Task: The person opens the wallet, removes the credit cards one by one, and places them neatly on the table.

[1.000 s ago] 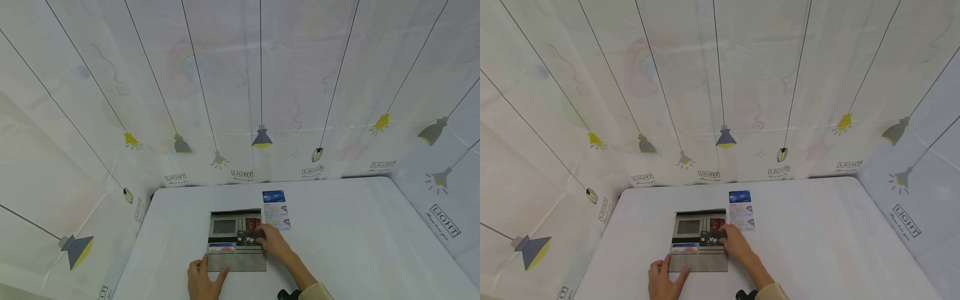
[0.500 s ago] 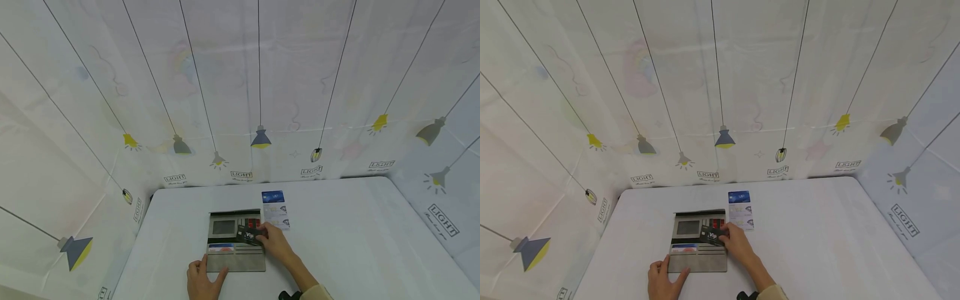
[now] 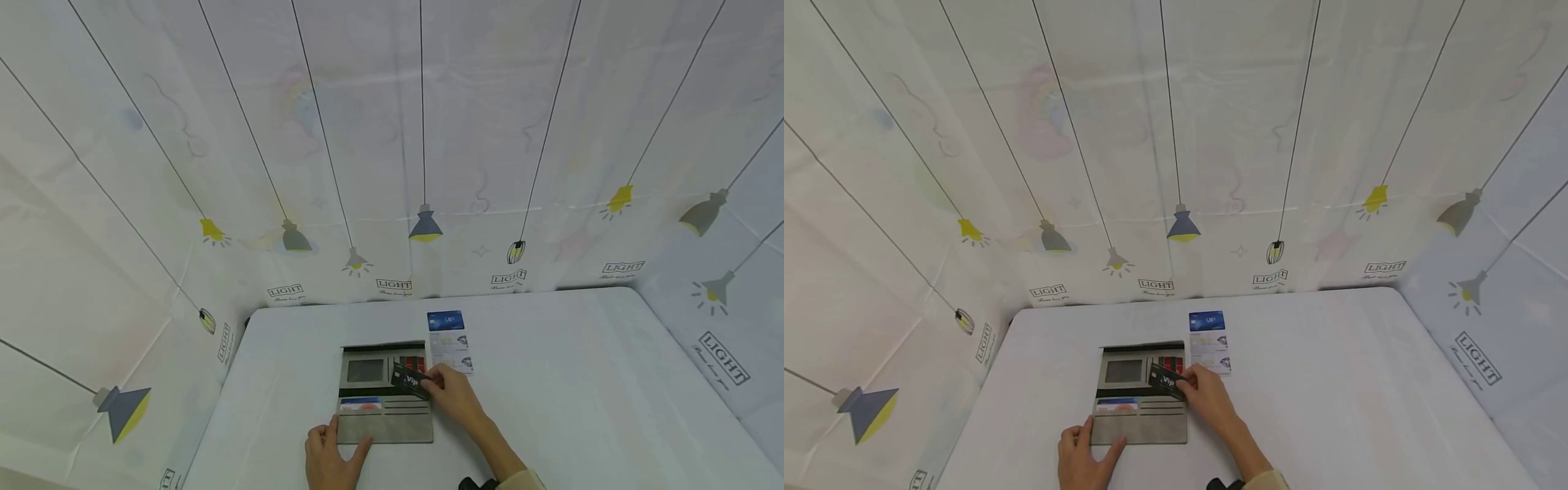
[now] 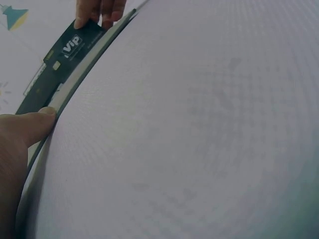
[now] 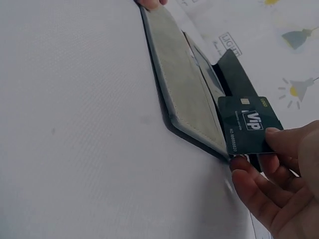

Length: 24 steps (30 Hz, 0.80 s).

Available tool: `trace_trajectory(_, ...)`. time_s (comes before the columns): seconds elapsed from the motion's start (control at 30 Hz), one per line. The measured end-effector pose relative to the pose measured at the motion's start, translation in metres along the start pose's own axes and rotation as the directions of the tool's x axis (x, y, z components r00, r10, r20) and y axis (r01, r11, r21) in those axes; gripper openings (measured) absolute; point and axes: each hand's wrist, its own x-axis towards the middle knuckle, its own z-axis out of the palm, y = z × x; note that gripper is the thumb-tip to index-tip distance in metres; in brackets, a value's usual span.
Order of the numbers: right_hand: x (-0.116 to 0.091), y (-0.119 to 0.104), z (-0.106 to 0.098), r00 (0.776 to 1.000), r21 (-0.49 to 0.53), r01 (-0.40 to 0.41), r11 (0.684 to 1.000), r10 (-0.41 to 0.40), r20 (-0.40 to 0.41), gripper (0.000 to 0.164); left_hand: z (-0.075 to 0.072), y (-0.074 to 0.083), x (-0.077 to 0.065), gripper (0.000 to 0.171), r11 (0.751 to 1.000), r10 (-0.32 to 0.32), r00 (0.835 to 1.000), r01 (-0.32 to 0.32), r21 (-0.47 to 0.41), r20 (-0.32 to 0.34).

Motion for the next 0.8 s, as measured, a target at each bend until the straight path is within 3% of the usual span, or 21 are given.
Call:
trace_trajectory(0.2, -0.005, 0.001, -0.007, 0.999, 0.037, -0.044, 0.998, 0.043, 0.033, 0.011, 0.000, -0.001, 0.000, 0.088, 1.000, 0.006, 1.000, -0.006, -0.011, -0.001)
trace_trajectory(0.47, -0.011, 0.008, -0.014, 0.990, 0.203, -0.132, 0.970, 0.120, 0.071, 0.016, 0.001, -0.002, -0.001, 0.086, 0.999, 0.044, 0.998, -0.045, -0.027, -0.040)
trace_trajectory(0.8, -0.023, 0.019, -0.022, 0.987, 0.189, -0.161, 0.969, 0.161, 0.017, 0.021, 0.000, -0.002, 0.001, 0.087, 0.999, 0.032, 0.999, -0.032, -0.026, -0.010)
